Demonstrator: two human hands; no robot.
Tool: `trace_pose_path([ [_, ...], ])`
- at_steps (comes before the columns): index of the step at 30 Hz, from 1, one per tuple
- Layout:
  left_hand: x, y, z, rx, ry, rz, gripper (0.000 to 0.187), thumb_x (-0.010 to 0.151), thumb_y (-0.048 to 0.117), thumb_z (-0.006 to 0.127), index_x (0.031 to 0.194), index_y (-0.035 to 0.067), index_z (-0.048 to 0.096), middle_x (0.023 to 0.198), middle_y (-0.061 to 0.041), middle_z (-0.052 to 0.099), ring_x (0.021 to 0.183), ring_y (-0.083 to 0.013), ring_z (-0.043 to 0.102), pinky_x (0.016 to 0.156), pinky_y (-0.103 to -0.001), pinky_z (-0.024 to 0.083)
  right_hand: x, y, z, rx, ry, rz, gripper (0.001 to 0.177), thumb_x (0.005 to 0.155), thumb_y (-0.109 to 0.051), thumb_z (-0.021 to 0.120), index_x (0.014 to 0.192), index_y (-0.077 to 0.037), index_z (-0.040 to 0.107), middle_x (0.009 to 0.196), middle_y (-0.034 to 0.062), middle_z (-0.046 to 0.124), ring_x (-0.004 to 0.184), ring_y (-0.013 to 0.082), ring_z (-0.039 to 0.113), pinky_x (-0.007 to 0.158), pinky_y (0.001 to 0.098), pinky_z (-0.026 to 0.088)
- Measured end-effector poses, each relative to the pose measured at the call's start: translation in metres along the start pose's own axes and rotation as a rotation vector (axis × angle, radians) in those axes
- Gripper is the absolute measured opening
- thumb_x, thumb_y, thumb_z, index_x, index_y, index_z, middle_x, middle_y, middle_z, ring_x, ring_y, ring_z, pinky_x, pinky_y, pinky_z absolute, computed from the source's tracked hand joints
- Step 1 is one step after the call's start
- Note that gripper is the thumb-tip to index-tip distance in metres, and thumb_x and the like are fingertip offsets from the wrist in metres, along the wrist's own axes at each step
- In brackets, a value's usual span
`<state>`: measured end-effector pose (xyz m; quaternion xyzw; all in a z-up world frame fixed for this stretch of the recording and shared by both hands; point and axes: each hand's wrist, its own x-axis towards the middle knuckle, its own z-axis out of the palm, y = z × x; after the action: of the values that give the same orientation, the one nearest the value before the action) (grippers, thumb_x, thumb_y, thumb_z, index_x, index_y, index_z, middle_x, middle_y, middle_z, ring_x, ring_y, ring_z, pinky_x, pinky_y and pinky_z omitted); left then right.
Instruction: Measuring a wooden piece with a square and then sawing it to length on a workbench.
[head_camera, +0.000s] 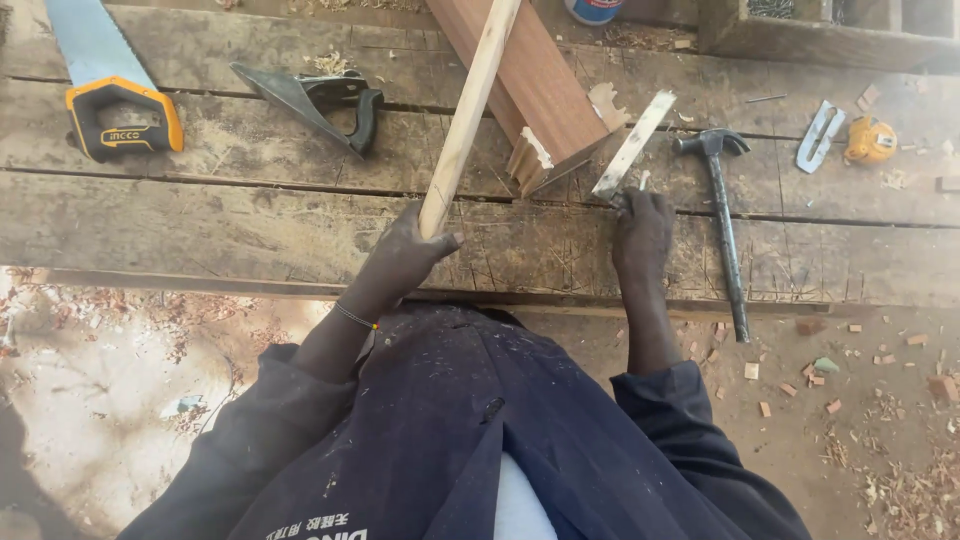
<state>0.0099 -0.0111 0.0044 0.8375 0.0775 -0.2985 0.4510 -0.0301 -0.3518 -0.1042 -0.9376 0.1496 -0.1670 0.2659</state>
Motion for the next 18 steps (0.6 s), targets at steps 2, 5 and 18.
trace_pose_path([
  [2, -0.005, 0.008, -0.002, -0.201, -0.022, -0.019, 0.068, 0.08, 0.041, 0.08, 0.135, 0.009, 0.057, 0.103, -0.021, 0.067, 0.091, -0.0304, 0.078, 0.077, -0.042, 0.062, 0.003, 0.014, 0.009, -0.053, -0.08, -0.03, 0.027, 0.09, -0.005, 0.07, 0.116, -0.011, 0.07, 0.103, 0.017, 0.06, 0.101, 0.0435, 0.06, 0.09, 0.0548, 0.05],
  [5, 0.005, -0.005, 0.011, -0.31, -0.033, -0.028, 0.064, 0.079, 0.04, 0.083, 0.121, -0.002, 0.06, 0.073, -0.016, 0.064, 0.07, -0.0235, 0.07, 0.056, -0.03, 0.055, 0.012, 0.022, 0.01, -0.181, -0.225, 0.019, 0.034, 0.088, -0.018, 0.077, 0.122, -0.019, 0.072, 0.113, 0.009, 0.062, 0.112, 0.0338, 0.059, 0.096, 0.0473, 0.051],
  [18, 0.023, -0.049, 0.033, -0.128, 0.165, -0.001, 0.072, 0.068, 0.017, 0.069, 0.138, 0.011, 0.055, 0.114, -0.023, 0.069, 0.103, -0.039, 0.067, 0.09, -0.049, 0.051, 0.044, 0.121, 0.065, -0.472, 0.009, -0.256, 0.027, 0.097, -0.022, 0.076, 0.123, -0.013, 0.083, 0.107, 0.0136, 0.073, 0.099, 0.0322, 0.067, 0.082, 0.0408, 0.053],
])
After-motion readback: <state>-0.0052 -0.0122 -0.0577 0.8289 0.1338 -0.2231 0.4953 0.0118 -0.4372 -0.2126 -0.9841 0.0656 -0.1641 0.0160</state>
